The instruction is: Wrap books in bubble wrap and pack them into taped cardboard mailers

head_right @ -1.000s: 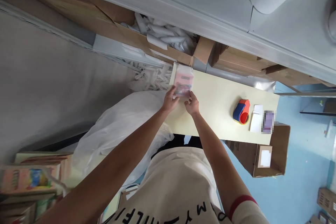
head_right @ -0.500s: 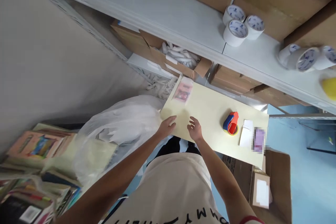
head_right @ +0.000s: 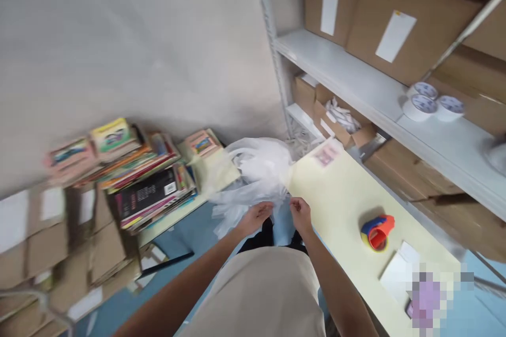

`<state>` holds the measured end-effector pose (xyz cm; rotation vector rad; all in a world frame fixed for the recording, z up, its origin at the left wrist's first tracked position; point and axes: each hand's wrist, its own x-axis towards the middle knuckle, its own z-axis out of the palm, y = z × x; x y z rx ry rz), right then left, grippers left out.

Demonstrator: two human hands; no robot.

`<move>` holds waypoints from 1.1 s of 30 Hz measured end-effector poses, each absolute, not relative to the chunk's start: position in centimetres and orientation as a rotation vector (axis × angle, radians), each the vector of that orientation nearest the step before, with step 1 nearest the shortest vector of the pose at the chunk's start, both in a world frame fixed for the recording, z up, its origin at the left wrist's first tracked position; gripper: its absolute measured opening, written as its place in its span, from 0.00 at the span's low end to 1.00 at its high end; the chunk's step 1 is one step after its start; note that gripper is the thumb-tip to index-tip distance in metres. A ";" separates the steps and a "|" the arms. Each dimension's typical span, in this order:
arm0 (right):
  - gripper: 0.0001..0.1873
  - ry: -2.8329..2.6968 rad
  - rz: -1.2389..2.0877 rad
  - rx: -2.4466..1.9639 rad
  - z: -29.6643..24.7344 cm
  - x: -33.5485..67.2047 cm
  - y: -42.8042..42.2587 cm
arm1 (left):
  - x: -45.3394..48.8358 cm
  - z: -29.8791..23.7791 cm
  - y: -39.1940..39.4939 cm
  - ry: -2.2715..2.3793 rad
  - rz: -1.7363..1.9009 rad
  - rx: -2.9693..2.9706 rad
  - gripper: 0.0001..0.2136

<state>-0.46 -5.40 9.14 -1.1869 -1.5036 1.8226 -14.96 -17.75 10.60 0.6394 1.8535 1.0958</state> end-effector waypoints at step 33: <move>0.24 -2.525 2.315 -0.208 8.8 -32.4 -45.4 | -28.6 10.2 -65.7 1.864 2.261 -1.039 0.18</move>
